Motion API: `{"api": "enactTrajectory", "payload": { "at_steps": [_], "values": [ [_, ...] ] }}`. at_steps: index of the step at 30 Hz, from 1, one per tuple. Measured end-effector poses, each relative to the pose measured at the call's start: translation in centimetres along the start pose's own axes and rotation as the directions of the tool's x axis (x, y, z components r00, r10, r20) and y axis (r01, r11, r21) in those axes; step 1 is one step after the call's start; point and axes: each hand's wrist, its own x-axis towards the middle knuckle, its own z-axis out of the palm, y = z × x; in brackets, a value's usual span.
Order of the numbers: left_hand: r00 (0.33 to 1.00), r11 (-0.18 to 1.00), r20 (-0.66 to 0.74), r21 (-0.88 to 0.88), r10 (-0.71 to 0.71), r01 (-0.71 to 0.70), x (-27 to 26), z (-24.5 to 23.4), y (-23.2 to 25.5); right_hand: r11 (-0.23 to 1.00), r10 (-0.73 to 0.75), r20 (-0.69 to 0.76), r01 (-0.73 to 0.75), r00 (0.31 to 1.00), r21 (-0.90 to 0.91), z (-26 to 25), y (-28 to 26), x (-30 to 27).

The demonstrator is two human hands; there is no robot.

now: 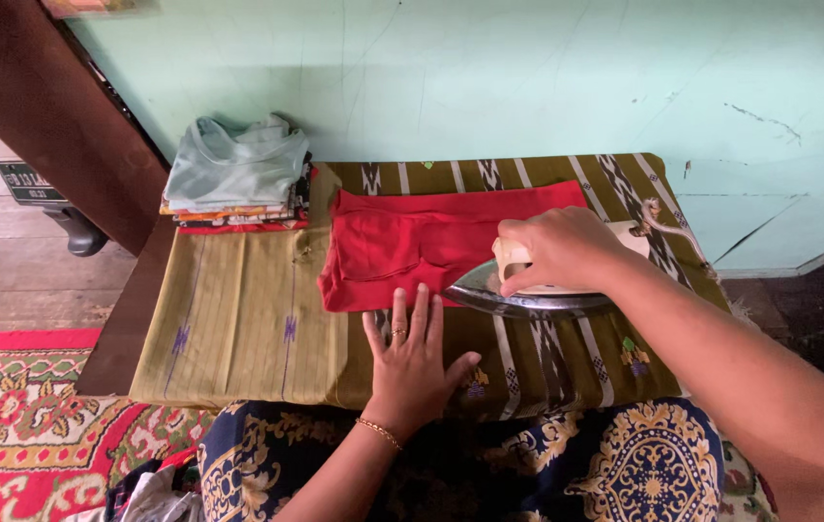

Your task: The person irons a red t-shirt on a small wooden table, smoothing the fabric and pressing the seams with an electric iron. After ironing, the person folds the shirt and places it on a stack of other folded clothes. The person then picks up another red t-shirt with a graphic print and begins ironing it.

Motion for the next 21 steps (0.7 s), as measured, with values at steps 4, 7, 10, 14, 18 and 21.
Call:
{"api": "enactTrajectory", "payload": {
  "at_steps": [4,7,10,14,18,21],
  "values": [
    [0.999,1.000,0.023,-0.022,-0.022,0.023,-0.1,0.0,-0.2,1.000,0.018,-0.059,-0.018,0.998,-0.013,0.6,0.2,0.4],
    [1.000,1.000,-0.003,-0.002,-0.001,0.001,-0.5,-0.2,0.1,0.998,0.048,-0.066,-0.050,0.997,-0.026,0.8,0.2,0.8],
    [0.998,0.997,0.005,-0.035,0.067,-0.067,-2.0,-1.0,1.3,0.999,0.051,-0.081,-0.053,0.995,-0.012,0.5,0.0,1.2],
    [0.992,0.985,0.026,-0.132,0.120,-0.115,-2.8,-1.9,1.8,0.999,0.032,-0.163,-0.025,0.986,0.040,-0.7,-0.9,1.7],
    [0.994,0.983,0.023,-0.154,0.110,-0.105,-2.5,-2.3,2.0,0.998,0.057,-0.061,-0.055,0.997,0.025,-1.9,-3.8,3.5],
    [0.991,0.971,-0.034,-0.200,0.128,-0.132,-3.1,-2.9,1.9,0.999,-0.044,-0.090,0.045,0.995,0.007,-2.0,-6.4,5.0]
  ]
}}
